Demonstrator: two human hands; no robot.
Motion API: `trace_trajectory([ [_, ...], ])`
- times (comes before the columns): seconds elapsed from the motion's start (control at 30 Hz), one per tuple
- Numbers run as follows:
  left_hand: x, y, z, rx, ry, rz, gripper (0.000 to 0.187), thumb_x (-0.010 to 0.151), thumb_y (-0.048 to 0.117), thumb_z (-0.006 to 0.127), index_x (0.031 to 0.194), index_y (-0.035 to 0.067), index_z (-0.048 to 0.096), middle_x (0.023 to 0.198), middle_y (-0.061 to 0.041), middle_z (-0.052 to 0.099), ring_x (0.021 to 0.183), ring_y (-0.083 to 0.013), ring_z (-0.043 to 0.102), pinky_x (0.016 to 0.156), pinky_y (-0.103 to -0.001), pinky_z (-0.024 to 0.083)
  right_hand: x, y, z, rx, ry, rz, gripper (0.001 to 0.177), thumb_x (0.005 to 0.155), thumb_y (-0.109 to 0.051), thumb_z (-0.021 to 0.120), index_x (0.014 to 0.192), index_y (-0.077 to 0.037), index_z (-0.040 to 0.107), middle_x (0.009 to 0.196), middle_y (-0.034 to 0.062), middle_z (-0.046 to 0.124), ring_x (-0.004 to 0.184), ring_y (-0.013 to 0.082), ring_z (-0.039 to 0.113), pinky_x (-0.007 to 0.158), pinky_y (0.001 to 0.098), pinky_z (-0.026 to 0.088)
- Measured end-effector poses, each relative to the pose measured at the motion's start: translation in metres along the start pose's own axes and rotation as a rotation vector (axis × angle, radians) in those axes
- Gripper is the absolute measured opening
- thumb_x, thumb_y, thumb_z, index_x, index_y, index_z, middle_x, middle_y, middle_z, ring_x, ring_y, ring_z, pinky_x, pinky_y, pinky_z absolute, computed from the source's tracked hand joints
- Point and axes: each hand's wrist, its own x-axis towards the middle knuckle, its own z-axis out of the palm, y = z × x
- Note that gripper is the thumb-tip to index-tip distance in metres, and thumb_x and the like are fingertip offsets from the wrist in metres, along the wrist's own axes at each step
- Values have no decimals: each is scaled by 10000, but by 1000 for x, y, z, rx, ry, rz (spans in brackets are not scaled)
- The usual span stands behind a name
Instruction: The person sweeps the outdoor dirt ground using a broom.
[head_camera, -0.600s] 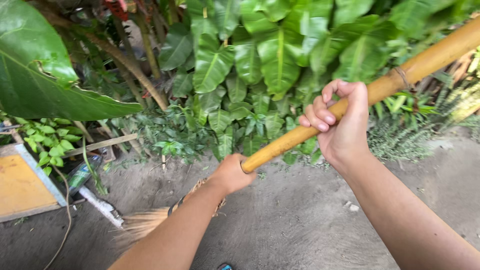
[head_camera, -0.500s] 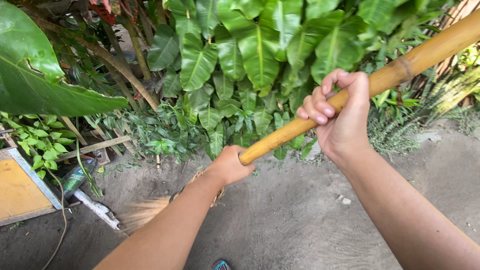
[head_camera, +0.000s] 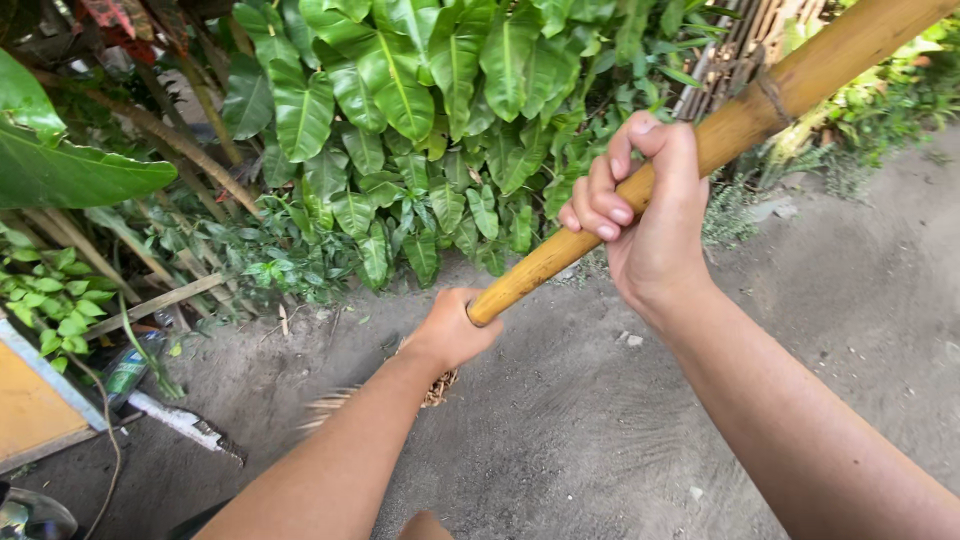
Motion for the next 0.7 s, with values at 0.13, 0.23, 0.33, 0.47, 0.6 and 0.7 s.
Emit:
trace_trajectory([
  [0.13,-37,11,29,-44,-126,-172,343,818,230,700,1147,136,714,835,-121,727,722,-269,708,694,-444,576,-46,-19,-9,-23,56,2,266,964,-304,478,787,-136,372,547,-2,288,490,144,288,633,387,400],
  [0.23,-62,13,49,-32,-77,88,304,792,200,728,1078,99,748,825,-123,762,785,-211,746,777,-379,578,-85,-33,-15,-28,75,8,267,956,-302,472,776,-137,364,554,-3,287,506,148,297,641,395,405],
  [0.33,-99,20,61,-52,-58,115,320,765,186,725,1080,144,756,857,-120,763,799,-243,759,786,-383,574,-125,-50,-10,-90,115,-17,272,950,-314,469,778,-135,356,551,-8,271,508,143,281,633,394,382],
  [0.47,-145,34,63,4,-61,157,284,781,213,743,1057,148,747,874,-151,750,852,-328,733,798,-404,565,-174,-74,9,-119,146,-38,272,976,-344,448,816,-147,352,565,-19,260,526,143,275,683,385,384],
  [0.6,-196,41,78,-28,-79,196,265,776,218,744,1025,127,744,870,-142,755,853,-326,739,796,-403,570,-236,-101,31,-183,166,-57,281,993,-343,438,821,-138,352,577,-8,264,540,143,269,707,384,383],
  [0.7,-236,36,98,-61,-92,310,300,751,207,769,1035,115,741,857,-144,752,849,-319,727,792,-397,558,-284,-117,46,-220,225,-52,268,985,-325,441,818,-132,358,569,-18,251,530,141,263,691,387,385],
])
